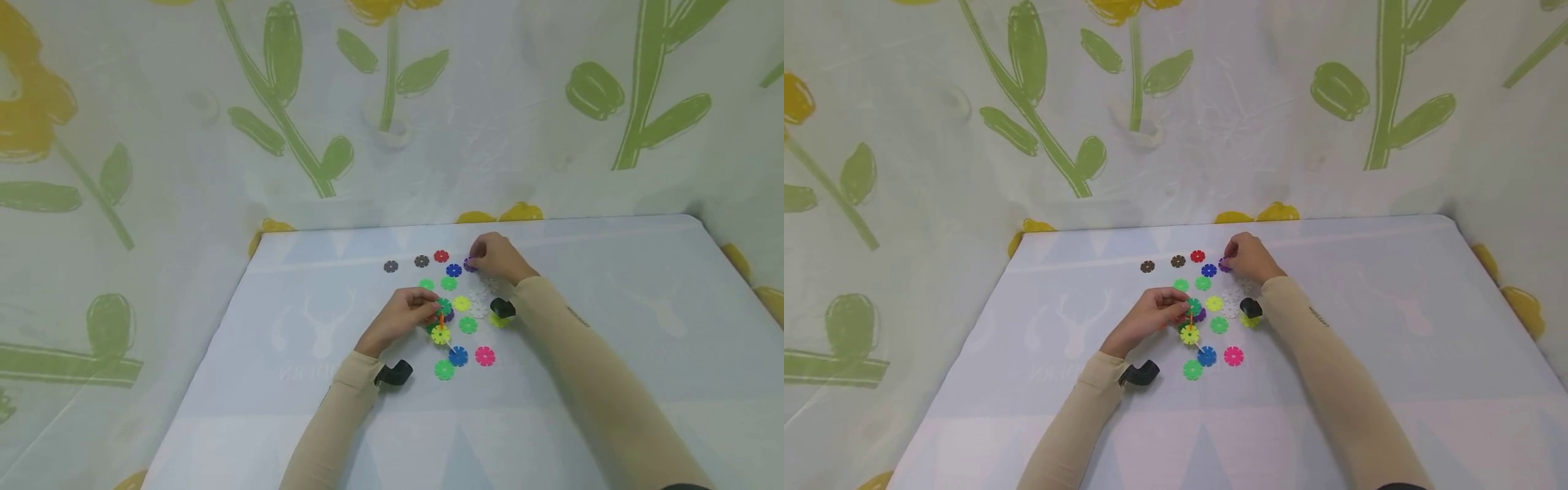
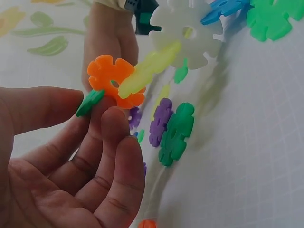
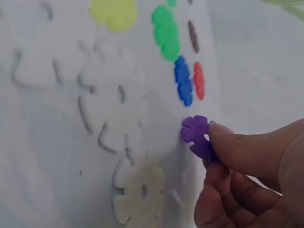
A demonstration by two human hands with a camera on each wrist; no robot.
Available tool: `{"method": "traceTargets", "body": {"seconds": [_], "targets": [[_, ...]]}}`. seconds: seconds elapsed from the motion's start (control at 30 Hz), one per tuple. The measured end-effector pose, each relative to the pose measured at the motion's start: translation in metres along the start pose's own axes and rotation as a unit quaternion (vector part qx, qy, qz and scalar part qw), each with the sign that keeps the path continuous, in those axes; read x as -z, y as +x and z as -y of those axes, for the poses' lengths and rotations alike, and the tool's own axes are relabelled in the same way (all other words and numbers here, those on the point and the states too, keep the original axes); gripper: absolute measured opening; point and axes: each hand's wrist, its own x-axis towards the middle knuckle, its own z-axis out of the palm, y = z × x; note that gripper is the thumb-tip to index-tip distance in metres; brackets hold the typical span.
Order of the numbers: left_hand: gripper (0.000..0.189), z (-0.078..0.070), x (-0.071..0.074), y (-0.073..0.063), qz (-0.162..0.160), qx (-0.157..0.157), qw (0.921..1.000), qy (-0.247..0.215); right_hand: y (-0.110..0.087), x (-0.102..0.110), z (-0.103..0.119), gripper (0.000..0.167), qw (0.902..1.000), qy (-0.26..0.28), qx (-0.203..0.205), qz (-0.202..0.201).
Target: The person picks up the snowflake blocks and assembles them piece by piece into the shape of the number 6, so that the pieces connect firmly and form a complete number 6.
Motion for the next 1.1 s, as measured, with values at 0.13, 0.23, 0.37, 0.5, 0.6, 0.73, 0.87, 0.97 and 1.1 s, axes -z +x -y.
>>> {"method": "traceTargets", "body": {"seconds": [0.13,0.23,0.37,0.5,0.6,0.73,0.87,0.97,1.1], "targets": [[0.03,0.001,0.0,0.001,-0.001,0.002,1.0,0.0,-0.013,0.001,0.001,0.028,0.9993,0.023,0.029,-0.007],[0.029,0.002,0.0,0.001,-0.002,0.003,1.0,0.0,-0.025,0.001,0.001,0.027,0.9979,0.04,0.05,-0.003],[0.029,0.001,-0.001,0.0,-0.001,0.003,1.0,0.0,-0.04,-0.002,-0.001,0.02,0.9945,0.058,0.086,0.014],[0.028,0.001,-0.001,0.001,0.001,0.002,1.0,0.005,-0.052,-0.007,-0.003,0.015,0.9884,0.085,0.123,0.028],[0.028,0.001,-0.001,0.001,0.003,0.001,1.0,0.009,-0.057,-0.011,-0.004,0.016,0.9849,0.104,0.135,0.031],[0.028,0.001,-0.001,0.001,0.003,0.002,0.9999,0.014,-0.061,-0.014,-0.005,0.016,0.9823,0.114,0.145,0.032],[0.028,0.002,-0.001,0.001,0.003,0.0,0.9999,0.016,-0.062,-0.018,-0.005,0.014,0.9803,0.113,0.156,0.046],[0.028,0.001,0.0,0.001,0.007,-0.002,0.9999,0.012,-0.063,-0.02,-0.006,0.013,0.978,0.113,0.164,0.061],[0.028,-0.003,-0.001,-0.001,0.008,0.0,0.9999,0.01,-0.064,-0.021,-0.006,0.012,0.9749,0.114,0.177,0.073]]}}
